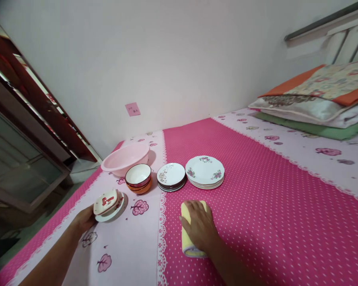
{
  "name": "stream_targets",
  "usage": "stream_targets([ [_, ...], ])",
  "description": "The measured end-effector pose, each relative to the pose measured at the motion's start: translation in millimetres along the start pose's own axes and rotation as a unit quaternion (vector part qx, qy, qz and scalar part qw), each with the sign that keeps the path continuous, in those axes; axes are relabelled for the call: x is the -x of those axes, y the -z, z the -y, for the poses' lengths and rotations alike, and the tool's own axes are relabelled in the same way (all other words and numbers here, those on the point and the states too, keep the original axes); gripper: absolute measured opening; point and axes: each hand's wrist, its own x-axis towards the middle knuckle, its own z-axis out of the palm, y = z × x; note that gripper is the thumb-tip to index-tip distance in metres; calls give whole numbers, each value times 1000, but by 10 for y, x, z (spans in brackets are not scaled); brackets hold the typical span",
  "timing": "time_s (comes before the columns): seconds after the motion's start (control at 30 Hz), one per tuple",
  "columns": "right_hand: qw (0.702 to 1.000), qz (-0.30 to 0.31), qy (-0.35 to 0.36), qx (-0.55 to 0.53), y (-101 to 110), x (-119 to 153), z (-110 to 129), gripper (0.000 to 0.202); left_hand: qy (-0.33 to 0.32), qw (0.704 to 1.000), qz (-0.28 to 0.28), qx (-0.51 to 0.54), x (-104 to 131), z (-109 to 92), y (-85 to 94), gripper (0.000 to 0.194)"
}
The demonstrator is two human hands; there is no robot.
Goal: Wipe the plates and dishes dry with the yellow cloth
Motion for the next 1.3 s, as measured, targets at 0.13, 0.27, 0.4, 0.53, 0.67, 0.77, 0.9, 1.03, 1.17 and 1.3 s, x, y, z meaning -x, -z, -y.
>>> stream_targets([
  [0.13, 1000, 5, -5, 4, -2, -1, 0, 42, -11, 998, 62, -23, 45, 48, 113, 29],
  [0.27, 1000, 9, -9, 6, 11, -1, 7, 43, -16, 995, 82, -45, 97, 56, 112, 35],
  [0.4, 1000, 15, -10, 5, 32, -4, 21, 43, -16, 994, 82, -65, 205, 73, 31, 33],
  [0.53, 1000, 19, -12, 3, 59, -12, 38, 43, -16, 994, 75, -77, 362, 152, -65, 28],
  [0.67, 1000, 23, -11, -4, 76, -23, 46, 42, -23, 993, 84, -83, 544, 269, -174, 25],
  [0.77, 1000, 21, -13, -8, 70, -25, 43, 43, -30, 990, 106, -85, 696, 360, -289, 27],
  [0.9, 1000, 18, -10, -14, 50, -21, 34, 43, -35, 986, 136, -96, 886, 501, -503, 38],
  [1.03, 1000, 13, -6, -19, 35, -23, 31, 42, -37, 980, 163, -112, 1017, 662, -751, 42],
  [1.17, 1000, 11, -7, -23, 21, -27, 27, 43, -35, 978, 159, -129, 1104, 780, -947, 40],
  [1.3, 999, 14, -10, -27, 5, -34, 21, 42, -34, 978, 146, -142, 1179, 882, -1071, 35],
])
